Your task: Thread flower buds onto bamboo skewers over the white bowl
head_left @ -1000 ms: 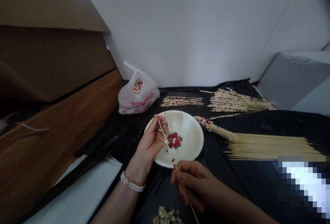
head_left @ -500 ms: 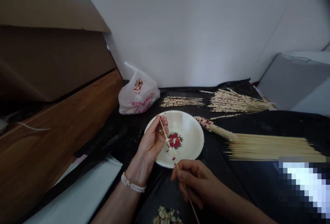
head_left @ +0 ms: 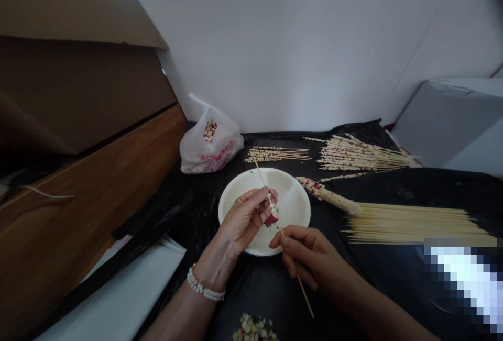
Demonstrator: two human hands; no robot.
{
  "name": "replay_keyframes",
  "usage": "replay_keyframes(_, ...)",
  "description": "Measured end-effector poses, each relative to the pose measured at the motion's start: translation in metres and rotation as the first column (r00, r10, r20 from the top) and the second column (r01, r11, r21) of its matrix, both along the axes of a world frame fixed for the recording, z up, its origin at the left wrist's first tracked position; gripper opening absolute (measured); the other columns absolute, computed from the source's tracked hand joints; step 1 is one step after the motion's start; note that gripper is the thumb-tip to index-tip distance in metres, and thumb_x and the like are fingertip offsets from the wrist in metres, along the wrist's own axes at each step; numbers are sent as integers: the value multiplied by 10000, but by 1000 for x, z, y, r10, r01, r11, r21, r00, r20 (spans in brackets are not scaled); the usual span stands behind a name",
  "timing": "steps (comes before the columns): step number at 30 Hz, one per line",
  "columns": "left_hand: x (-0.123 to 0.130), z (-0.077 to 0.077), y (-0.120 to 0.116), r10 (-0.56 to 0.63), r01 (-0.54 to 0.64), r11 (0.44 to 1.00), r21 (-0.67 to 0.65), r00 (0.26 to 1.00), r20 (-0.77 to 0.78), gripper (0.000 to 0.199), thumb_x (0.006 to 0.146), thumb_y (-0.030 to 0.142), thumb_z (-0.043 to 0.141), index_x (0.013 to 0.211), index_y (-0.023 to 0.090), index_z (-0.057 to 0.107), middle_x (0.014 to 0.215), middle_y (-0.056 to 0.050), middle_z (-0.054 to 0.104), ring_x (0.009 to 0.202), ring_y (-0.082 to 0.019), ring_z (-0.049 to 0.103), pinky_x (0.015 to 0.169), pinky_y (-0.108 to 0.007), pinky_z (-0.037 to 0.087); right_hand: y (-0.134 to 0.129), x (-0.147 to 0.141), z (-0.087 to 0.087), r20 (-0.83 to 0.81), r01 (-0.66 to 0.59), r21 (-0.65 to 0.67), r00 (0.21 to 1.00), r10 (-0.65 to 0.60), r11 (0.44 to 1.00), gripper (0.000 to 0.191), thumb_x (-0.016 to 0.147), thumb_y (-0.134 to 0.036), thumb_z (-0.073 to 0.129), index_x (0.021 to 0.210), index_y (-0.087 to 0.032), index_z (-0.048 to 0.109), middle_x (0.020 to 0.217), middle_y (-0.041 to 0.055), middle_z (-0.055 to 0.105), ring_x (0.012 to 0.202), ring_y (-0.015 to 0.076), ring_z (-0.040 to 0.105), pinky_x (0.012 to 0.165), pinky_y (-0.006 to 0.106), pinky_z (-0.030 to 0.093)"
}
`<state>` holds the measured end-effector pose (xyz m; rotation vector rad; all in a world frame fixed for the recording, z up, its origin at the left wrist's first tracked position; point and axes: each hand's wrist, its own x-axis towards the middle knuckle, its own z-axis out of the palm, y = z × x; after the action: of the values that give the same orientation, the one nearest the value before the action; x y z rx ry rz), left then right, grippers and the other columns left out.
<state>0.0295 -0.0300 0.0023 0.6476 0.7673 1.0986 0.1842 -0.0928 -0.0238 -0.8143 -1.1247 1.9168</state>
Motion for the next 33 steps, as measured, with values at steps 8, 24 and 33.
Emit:
replay_keyframes(8,5,-1,-5,-52,51,999,-18,998,-38,161,754,223,749,808,74,727,732,-58,665,603,-79,591,580,-164,487,1,3,2,-10,29,16,1000,-29,999,259,931,-377,583,927,-134,672,513,-63,573,292,-15,293,334,158,119)
replay_keyframes(24,-7,-1,12,310,-250,924,-291,933,184,377,873,-30,439,1225,59,537,1059,-195,695,879,-184,718,783,-248,589,-3,-1,-5,-91,-95,-37,992,91,995,287,911,-403,613,933,-126,686,521,-51,597,278,-15,314,304,139,138)
replay_keyframes(33,-14,-3,11,201,-188,975,-115,973,111,230,911,288,563,800,95,621,488,64,450,335,-7,372,319,-88,296,-5,-2,-5,-109,-130,-55,986,123,990,264,922,-384,606,913,-130,681,522,-50,606,279,-15,327,298,122,154)
